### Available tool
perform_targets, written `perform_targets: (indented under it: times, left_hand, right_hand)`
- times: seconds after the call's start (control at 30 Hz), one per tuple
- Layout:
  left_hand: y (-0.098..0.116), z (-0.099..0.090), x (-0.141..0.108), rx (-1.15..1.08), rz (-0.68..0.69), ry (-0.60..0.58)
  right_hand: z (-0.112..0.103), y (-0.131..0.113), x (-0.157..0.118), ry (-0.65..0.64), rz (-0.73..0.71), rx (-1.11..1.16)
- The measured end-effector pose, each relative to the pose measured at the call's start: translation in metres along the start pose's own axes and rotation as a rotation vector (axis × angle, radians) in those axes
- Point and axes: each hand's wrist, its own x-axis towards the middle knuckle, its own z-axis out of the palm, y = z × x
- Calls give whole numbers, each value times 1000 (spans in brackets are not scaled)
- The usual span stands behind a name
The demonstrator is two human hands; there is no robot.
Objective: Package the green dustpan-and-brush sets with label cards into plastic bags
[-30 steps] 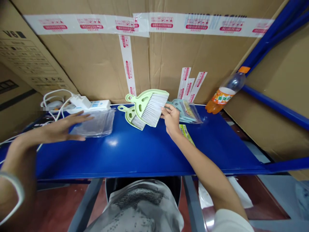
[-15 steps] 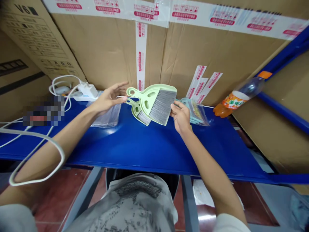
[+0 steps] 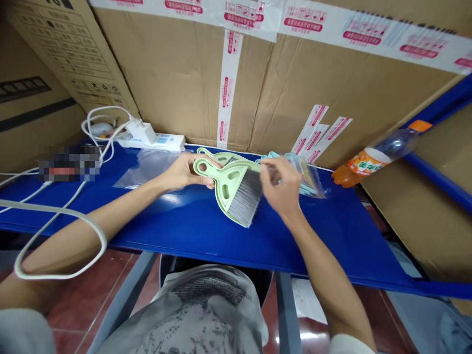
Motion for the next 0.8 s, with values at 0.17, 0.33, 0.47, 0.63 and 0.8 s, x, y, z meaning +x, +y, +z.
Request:
perform_targets:
  times: [0.17,0.33,0.47,0.63,0.8]
  left_hand:
    - [-11,23,-6,-11,-37,-8]
    - [-15,27,-8,81,-23,15]
    - [-18,27,-9,261,57,26]
    - [-17,27,-13,459,155,13]
    - [-11,32,-16,521,170,-8]
  right_hand:
    - [16,-27,-20,-501,-127,-109]
    - [12,-31,-24,-613,22,-61]
    - [16,-26,-27,-655,128,102]
    - [19,-25,-33,-692,208,214]
    - [16,-33,-34,-696,242,170]
